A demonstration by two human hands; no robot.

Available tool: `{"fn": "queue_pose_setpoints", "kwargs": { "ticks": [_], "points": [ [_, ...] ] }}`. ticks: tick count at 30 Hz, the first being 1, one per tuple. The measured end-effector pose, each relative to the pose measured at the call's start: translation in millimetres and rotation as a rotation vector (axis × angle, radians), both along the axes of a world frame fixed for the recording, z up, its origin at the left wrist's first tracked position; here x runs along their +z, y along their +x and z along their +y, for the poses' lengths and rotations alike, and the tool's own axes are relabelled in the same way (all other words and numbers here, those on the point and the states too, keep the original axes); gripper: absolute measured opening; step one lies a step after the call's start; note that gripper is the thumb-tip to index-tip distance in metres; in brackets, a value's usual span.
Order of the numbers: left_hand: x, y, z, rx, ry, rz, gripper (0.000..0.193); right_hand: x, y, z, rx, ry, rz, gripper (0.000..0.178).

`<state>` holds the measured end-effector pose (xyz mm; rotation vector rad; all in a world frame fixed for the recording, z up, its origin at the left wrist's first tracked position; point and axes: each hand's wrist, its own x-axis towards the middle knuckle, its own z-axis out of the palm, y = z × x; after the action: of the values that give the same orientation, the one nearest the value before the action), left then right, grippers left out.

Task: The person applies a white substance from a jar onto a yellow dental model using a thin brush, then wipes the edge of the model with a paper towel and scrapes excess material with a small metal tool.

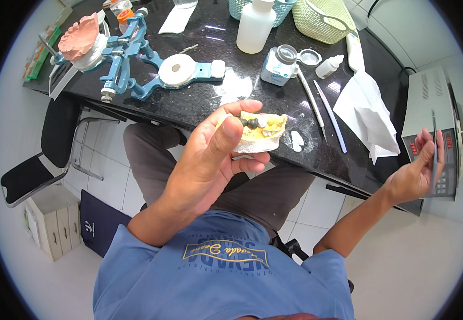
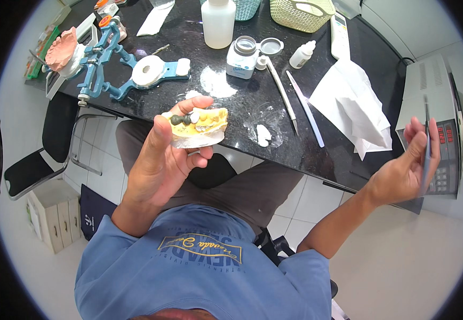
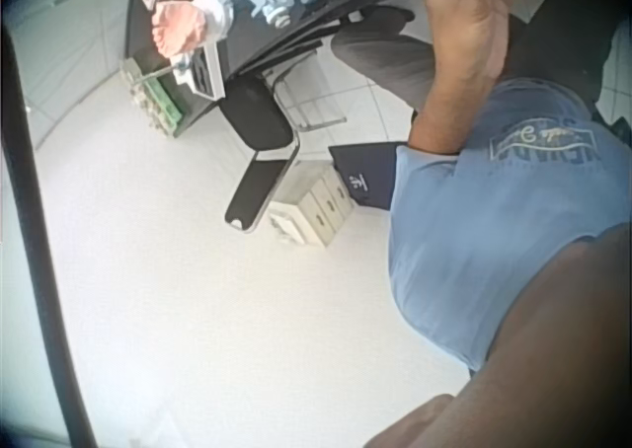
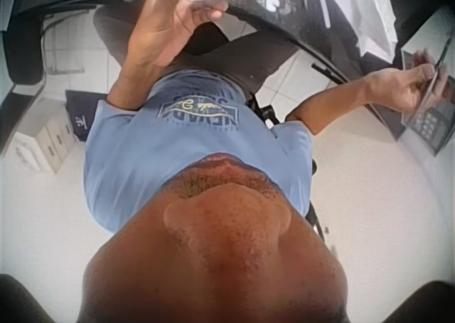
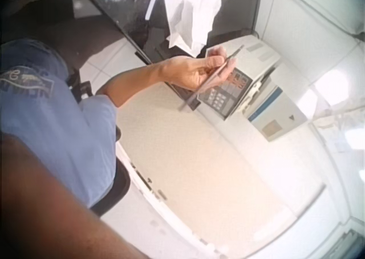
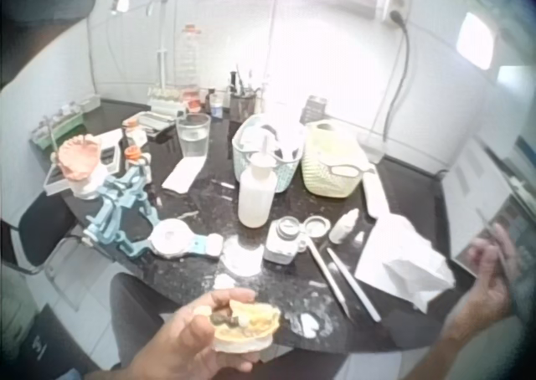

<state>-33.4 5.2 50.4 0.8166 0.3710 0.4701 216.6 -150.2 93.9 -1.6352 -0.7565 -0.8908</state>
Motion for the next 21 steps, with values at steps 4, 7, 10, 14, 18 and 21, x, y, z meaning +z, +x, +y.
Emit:
{"fn": "queue_pose_setpoints", "kwargs": {
  "ticks": [4,7,10,14,18,21],
  "points": [
    [0.6,-0.3,-3.3,0.082,-0.009,0.023,0.073,5.6,-6.9,-13.9,0.222,-0.047,0.095,0.024],
    [-4.5,-4.1,-3.3,0.124,0.017,0.048,0.071,6.7,-13.9,-16.5,0.340,-0.289,0.381,0.020],
    [-3.1,-6.3,-3.2,0.125,-0.007,0.025,0.071,3.6,-15.3,-16.1,0.313,-0.675,0.541,0.019],
    [0.6,-11.1,-2.2,0.128,-0.078,-0.022,0.072,-8.2,-13.1,-7.2,0.118,-0.941,0.515,0.023],
    [1.1,-18.1,-0.3,0.131,-0.099,-0.034,0.072,-18.4,-7.3,0.9,0.060,-1.005,0.479,0.024],
    [1.6,-21.0,0.1,0.128,-0.102,-0.054,0.073,-19.1,-6.5,4.4,0.011,-1.074,0.417,0.025]
  ]
}}
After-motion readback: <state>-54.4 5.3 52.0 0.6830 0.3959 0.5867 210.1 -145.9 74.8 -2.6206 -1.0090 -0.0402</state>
